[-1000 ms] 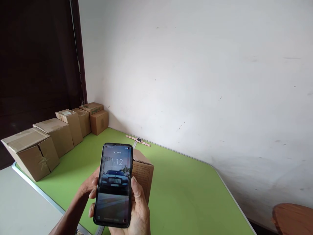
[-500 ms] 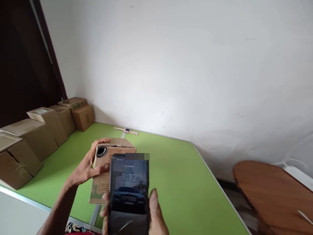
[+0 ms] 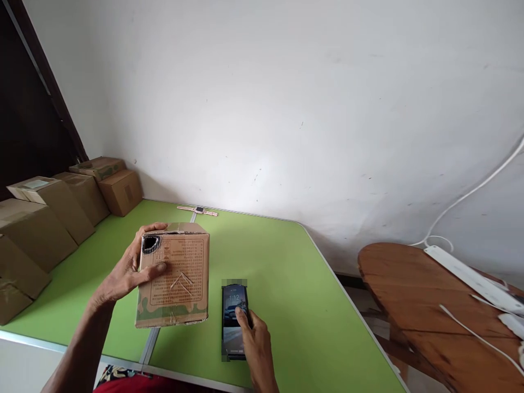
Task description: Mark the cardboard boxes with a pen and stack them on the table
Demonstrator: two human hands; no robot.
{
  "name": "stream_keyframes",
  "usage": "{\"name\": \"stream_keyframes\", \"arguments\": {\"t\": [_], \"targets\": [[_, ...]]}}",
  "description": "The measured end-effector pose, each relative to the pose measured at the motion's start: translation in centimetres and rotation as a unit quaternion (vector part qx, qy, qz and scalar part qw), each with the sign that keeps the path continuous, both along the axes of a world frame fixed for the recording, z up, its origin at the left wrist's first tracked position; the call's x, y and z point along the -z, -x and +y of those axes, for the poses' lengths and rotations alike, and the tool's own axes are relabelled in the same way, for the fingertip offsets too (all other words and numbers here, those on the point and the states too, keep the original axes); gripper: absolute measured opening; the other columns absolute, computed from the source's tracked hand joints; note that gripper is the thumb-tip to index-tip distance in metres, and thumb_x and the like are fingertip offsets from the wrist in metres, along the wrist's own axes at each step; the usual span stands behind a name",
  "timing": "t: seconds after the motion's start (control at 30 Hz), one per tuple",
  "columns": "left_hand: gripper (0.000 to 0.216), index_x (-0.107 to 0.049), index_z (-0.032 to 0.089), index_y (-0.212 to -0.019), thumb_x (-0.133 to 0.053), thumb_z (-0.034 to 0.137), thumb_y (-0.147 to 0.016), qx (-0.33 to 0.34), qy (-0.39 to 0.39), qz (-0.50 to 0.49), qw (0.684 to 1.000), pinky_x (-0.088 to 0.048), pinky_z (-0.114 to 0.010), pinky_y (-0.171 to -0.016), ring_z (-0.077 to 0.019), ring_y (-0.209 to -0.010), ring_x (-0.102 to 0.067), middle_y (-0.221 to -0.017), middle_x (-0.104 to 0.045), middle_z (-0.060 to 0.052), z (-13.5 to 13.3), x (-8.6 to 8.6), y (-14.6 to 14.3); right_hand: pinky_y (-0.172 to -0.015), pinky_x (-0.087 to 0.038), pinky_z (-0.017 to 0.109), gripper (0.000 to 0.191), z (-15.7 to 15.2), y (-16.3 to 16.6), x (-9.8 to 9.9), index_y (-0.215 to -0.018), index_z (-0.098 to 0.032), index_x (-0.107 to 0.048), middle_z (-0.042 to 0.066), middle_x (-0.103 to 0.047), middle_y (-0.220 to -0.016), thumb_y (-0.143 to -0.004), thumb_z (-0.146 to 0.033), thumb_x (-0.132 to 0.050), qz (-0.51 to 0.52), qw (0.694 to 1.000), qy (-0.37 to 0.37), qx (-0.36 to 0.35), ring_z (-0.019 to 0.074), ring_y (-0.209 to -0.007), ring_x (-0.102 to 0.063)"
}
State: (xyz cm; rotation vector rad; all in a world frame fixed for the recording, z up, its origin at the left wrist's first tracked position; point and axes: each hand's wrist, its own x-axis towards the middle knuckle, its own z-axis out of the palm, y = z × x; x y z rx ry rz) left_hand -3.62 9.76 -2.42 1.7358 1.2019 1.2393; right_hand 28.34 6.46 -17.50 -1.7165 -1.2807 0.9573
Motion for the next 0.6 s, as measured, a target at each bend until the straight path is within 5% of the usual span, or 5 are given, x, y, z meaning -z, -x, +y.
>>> {"name": "stream_keyframes", "arguments": {"t": [0.17, 0.33, 0.47, 0.6], "targets": [[0.071, -0.048, 0.029, -0.148, -0.080, 0.050, -0.088, 0.007, -0.018, 0.001, 1.000, -0.044, -0.060, -0.119, -0.0394, -0.139, -0.053, -0.146, -0.050, -0.012, 0.1, 0.2, -0.1, -0.071, -0.053, 0.043, 0.058, 0.4, -0.5, 0.2, -0.065, -0.028, -0.060, 0.010, -0.065, -0.064, -0.072, -0.086, -0.058, -0.093, 0.995, 0.002, 0.023, 0.0355, -0.077, -0.068], [0.079, -0.044, 0.031, -0.154, -0.081, 0.053, -0.087, 0.009, -0.035, 0.004, 0.999, -0.036, -0.062, -0.126, -0.0409, -0.147, -0.045, -0.154, -0.045, -0.012, 0.2, 0.5, -0.2, -0.098, -0.049, 0.063, 0.078, 1.8, 0.7, -2.1, -0.078, -0.022, -0.069, 0.027, -0.069, -0.094, -0.063, -0.097, -0.052, -0.129, 0.990, -0.050, 0.035, 0.0516, -0.111, -0.063], [0.095, -0.033, 0.034, -0.166, -0.071, 0.073, -0.089, 0.002, -0.009, -0.034, 0.999, -0.024, -0.064, -0.132, -0.0430, -0.159, -0.030, -0.170, -0.034, -0.011, 0.4, 1.6, -0.6, -0.093, -0.058, 0.052, 0.088, 3.4, 4.9, -5.4, -0.107, -0.019, -0.079, 0.021, -0.078, -0.112, -0.085, -0.094, -0.039, 0.048, 0.994, -0.052, -0.078, 0.0414, -0.112, -0.071], [0.106, -0.036, 0.031, -0.167, -0.018, 0.099, -0.089, -0.047, 0.038, -0.125, 0.990, -0.027, -0.067, -0.130, -0.0413, -0.164, -0.026, -0.171, -0.043, -0.013, 0.8, 4.3, -1.7, -0.086, -0.062, 0.043, 0.074, 3.2, 8.8, -6.9, -0.116, -0.030, -0.081, 0.007, -0.084, -0.096, -0.083, -0.091, -0.055, 0.269, 0.945, -0.002, -0.188, 0.0348, -0.105, -0.076]]}}
